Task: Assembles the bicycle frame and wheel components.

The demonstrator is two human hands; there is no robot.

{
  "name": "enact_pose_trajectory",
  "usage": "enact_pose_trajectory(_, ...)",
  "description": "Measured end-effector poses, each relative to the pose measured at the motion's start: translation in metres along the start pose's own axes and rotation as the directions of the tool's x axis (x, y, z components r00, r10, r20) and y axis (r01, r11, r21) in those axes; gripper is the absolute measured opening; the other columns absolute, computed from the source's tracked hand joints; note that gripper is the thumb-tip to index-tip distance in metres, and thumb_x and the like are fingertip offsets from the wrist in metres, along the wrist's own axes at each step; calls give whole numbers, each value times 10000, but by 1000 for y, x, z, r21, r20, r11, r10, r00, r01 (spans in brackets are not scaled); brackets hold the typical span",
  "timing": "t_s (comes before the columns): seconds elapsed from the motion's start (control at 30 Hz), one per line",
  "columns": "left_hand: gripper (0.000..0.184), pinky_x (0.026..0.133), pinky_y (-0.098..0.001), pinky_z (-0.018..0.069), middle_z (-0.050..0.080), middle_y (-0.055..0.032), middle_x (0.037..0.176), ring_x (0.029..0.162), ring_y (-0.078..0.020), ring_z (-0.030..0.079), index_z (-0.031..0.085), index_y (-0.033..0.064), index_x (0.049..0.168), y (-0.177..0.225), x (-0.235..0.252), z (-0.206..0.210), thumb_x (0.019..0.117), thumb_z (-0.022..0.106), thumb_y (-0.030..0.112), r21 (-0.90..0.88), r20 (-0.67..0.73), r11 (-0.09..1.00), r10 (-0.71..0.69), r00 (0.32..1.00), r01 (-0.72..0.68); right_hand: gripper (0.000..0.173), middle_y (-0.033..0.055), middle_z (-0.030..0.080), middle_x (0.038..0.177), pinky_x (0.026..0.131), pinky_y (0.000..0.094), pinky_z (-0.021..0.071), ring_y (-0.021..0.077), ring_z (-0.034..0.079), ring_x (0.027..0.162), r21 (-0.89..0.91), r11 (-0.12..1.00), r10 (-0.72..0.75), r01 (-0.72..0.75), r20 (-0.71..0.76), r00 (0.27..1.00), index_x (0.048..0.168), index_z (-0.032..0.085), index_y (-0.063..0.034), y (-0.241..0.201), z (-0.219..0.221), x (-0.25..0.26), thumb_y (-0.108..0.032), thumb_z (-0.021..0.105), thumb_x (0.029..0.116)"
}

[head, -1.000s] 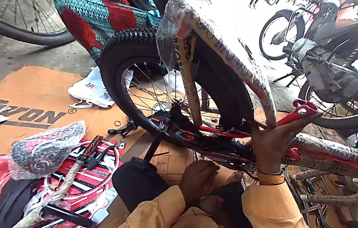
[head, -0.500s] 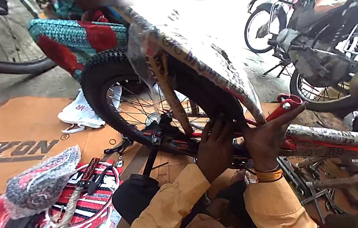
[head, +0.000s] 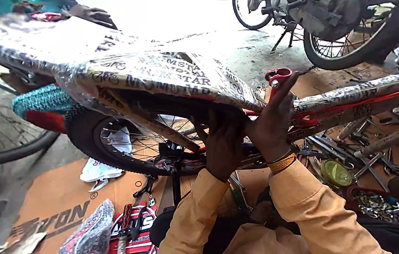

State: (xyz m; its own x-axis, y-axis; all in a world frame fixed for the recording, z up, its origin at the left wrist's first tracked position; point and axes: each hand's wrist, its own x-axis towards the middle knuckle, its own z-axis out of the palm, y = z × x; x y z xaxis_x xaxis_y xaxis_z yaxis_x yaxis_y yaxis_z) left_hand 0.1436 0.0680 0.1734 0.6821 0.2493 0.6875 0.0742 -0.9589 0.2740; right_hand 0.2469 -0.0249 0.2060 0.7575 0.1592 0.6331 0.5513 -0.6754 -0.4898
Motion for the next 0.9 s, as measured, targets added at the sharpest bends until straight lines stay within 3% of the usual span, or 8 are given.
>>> enact_pose_trajectory(0.1, 402, 1150, -779, 49, 723, -67, 1263, 1435, -407, 442, 742, 101, 1203, 9, 4, 1, 944, 455, 209, -8, 25, 1000, -15, 1000, 15, 1433, 382, 461, 1403, 1042, 618, 439, 517, 521, 1274, -17, 998, 57, -56, 55, 997, 1623, -43, 7, -4, -3, 3, -354, 891, 598)
enact_pose_trajectory(0.2, 384, 1158, -763, 125, 728, -77, 1245, 1385, -382, 512, 739, 79, 1178, 15, 8, 2, 930, 458, 160, 21, 44, 1000, 10, 999, -11, 1396, 375, 514, 1340, 971, 608, 495, 511, 578, 1197, 2, 999, 40, -40, 55, 998, 1621, -4, 18, -1, -7, 7, -321, 889, 604)
enact_pose_trajectory(0.33, 391, 1168, -764, 88, 714, -90, 1278, 1379, -374, 522, 724, 76, 1222, 11, 7, 0, 944, 473, 189, 31, 64, 997, 71, 995, -73, 1428, 305, 543, 1297, 924, 574, 524, 453, 614, 1143, -4, 997, 76, -76, 100, 992, 1617, 30, -3, -2, -11, 12, -374, 908, 553)
enact_pose_trajectory(0.57, 395, 1214, -691, 116, 724, -83, 1262, 1286, -322, 615, 712, 88, 1260, 10, 6, -16, 968, 542, 292, 205, 112, 976, 44, 993, -66, 1439, 292, 541, 1316, 942, 585, 509, 453, 579, 1193, 36, 992, 112, -117, 120, 986, 1633, 43, -20, -4, -12, 11, -425, 911, 558)
enact_pose_trajectory(0.63, 389, 1130, -723, 273, 731, -113, 1197, 1203, -347, 653, 692, 88, 1247, 13, 12, -18, 958, 561, 311, 230, 221, 968, 44, 974, -96, 1414, 286, 533, 1345, 982, 579, 490, 445, 561, 1230, 34, 992, 111, -117, 141, 984, 1640, 40, -39, -3, -12, 13, -406, 896, 576)
enact_pose_trajectory(0.73, 442, 1114, -713, 307, 717, -170, 1171, 1231, -396, 619, 656, 38, 1237, 10, 24, -27, 929, 609, 351, 196, 375, 970, 60, 925, -143, 1361, 272, 549, 1340, 986, 575, 483, 423, 573, 1224, 5, 994, 105, -107, 156, 982, 1641, 87, -43, -4, -10, 15, -416, 872, 594)
enact_pose_trajectory(0.8, 443, 941, -671, 477, 706, -211, 1089, 1119, -430, 659, 647, 6, 1190, 8, 34, -30, 913, 602, 349, 183, 440, 967, 78, 894, -175, 1293, 269, 541, 1367, 1024, 579, 458, 423, 554, 1263, -18, 994, 112, -110, 195, 974, 1633, 138, -55, -5, -12, 19, -407, 854, 616)
enact_pose_trajectory(0.9, 369, 885, -614, 516, 687, -218, 1081, 1112, -426, 649, 630, 19, 1194, 8, 46, -32, 912, 594, 254, 134, 534, 983, 37, 845, -128, 1167, 261, 539, 1375, 1042, 566, 450, 402, 553, 1275, -67, 991, 126, -113, 239, 963, 1571, 286, -31, -6, -14, 24, -398, 840, 613)
